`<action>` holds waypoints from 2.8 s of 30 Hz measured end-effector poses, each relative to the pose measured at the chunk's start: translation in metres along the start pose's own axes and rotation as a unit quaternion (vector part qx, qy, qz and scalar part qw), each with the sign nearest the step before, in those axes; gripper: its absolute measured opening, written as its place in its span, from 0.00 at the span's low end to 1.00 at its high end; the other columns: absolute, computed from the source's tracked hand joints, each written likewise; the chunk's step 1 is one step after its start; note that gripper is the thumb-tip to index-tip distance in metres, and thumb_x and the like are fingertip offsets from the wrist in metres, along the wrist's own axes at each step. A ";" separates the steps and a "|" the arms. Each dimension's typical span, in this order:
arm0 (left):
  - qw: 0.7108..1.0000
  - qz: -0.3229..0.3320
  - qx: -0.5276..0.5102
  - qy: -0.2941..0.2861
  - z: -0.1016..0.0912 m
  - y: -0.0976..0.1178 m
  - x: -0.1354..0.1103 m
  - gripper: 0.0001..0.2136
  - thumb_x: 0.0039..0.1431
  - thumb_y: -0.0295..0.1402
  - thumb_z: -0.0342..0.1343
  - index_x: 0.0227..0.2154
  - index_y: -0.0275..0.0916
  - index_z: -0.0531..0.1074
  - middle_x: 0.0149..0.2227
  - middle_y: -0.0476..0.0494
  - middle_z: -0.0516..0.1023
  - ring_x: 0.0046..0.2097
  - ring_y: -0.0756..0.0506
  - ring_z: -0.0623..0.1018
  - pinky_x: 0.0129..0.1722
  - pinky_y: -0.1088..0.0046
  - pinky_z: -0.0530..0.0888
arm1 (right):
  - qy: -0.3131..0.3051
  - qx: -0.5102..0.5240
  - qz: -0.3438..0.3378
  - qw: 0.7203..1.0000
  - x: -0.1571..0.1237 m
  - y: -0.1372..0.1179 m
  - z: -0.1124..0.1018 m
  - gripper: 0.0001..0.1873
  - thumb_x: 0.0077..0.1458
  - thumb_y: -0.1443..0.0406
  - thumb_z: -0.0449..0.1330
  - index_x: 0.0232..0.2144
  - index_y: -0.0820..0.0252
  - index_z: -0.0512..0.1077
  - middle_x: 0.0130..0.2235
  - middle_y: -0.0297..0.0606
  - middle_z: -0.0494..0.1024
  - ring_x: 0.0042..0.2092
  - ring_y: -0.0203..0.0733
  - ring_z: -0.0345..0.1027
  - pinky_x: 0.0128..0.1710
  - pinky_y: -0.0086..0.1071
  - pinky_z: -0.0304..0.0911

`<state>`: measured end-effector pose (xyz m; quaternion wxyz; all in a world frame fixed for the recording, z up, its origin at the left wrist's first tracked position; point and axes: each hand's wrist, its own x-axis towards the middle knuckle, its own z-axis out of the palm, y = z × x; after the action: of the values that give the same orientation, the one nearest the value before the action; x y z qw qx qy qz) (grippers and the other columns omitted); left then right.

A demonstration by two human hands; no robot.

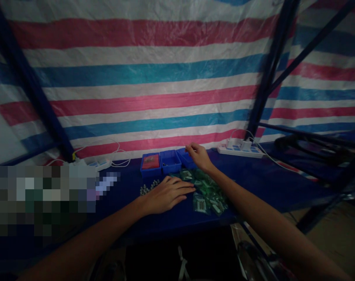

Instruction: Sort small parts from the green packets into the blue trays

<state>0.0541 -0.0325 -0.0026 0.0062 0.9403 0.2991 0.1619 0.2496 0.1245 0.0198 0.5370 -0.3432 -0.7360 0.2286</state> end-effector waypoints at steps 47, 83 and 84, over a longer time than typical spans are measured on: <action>0.976 -0.110 0.186 -0.010 -0.044 -0.077 -0.047 0.13 0.77 0.29 0.43 0.41 0.37 0.73 0.44 0.43 0.75 0.47 0.44 0.75 0.51 0.67 0.70 | -0.063 -0.016 0.009 0.998 -0.002 0.011 0.005 0.20 0.64 0.51 0.55 0.31 0.60 0.74 0.25 0.34 0.72 0.28 0.39 0.64 0.29 0.32 0.57; 0.941 -0.303 0.020 -0.151 -0.074 -0.047 -0.047 0.08 0.51 0.39 0.64 0.32 0.43 0.79 0.29 0.51 0.81 0.31 0.47 0.78 0.29 0.73 0.64 | -0.065 -0.018 0.004 0.998 -0.002 0.006 0.005 0.19 0.63 0.52 0.55 0.30 0.60 0.73 0.26 0.34 0.72 0.28 0.39 0.64 0.30 0.32 0.57; 0.940 -0.305 0.019 -0.153 -0.073 -0.047 -0.047 0.08 0.50 0.38 0.63 0.32 0.43 0.79 0.30 0.50 0.81 0.31 0.47 0.78 0.29 0.73 0.64 | -0.067 -0.016 0.003 0.998 -0.002 0.006 0.005 0.19 0.63 0.52 0.55 0.30 0.60 0.73 0.26 0.34 0.72 0.29 0.39 0.64 0.30 0.32 0.57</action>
<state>-0.0314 -0.0267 0.0471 0.0826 0.8177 0.5697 0.0011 0.2466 0.1272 0.0121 0.4803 -0.3379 -0.7727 0.2409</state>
